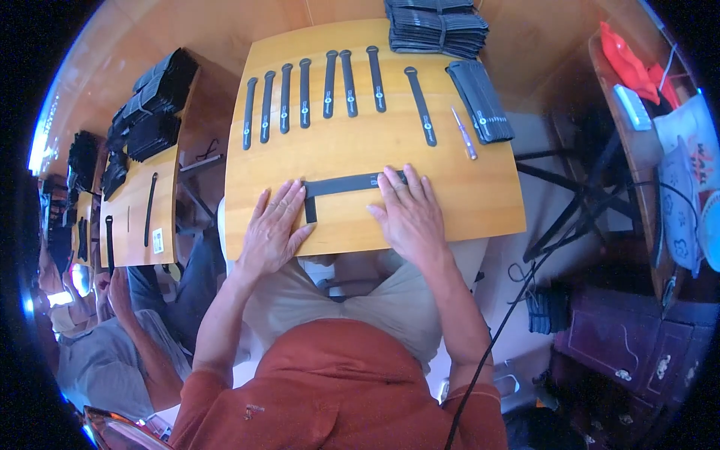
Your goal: The recorder aligns black textile straps with markings on a table and stacks them.
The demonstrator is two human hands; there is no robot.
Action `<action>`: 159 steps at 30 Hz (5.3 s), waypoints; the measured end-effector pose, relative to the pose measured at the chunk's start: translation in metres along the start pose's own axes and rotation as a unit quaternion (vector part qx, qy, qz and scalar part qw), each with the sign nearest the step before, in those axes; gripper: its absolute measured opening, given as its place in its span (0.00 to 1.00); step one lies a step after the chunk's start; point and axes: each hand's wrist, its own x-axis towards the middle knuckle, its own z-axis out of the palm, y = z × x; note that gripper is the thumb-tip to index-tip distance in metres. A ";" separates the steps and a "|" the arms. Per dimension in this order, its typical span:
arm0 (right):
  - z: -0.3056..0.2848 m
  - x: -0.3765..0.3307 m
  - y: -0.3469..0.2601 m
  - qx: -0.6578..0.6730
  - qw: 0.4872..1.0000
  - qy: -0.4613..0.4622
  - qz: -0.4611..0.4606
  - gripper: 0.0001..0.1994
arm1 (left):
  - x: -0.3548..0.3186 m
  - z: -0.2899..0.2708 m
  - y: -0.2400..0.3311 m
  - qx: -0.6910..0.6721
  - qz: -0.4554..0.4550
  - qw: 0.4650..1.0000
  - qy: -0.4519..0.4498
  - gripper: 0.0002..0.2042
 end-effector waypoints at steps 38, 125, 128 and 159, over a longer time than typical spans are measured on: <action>-0.039 -0.090 0.025 -0.073 0.995 0.048 0.037 0.22 | -0.001 -0.002 0.002 -0.034 0.004 0.999 0.026 0.30; -0.029 -0.016 0.003 0.541 0.809 0.043 0.225 0.09 | -0.010 -0.012 -0.005 -0.631 -0.271 0.727 0.018 0.08; -0.020 -0.010 0.008 0.481 0.854 0.080 0.185 0.09 | 0.000 -0.012 -0.005 -0.617 -0.250 0.746 0.016 0.09; 0.002 0.009 0.025 0.424 0.863 0.108 0.252 0.08 | 0.032 0.004 -0.010 -0.482 -0.350 0.802 0.027 0.06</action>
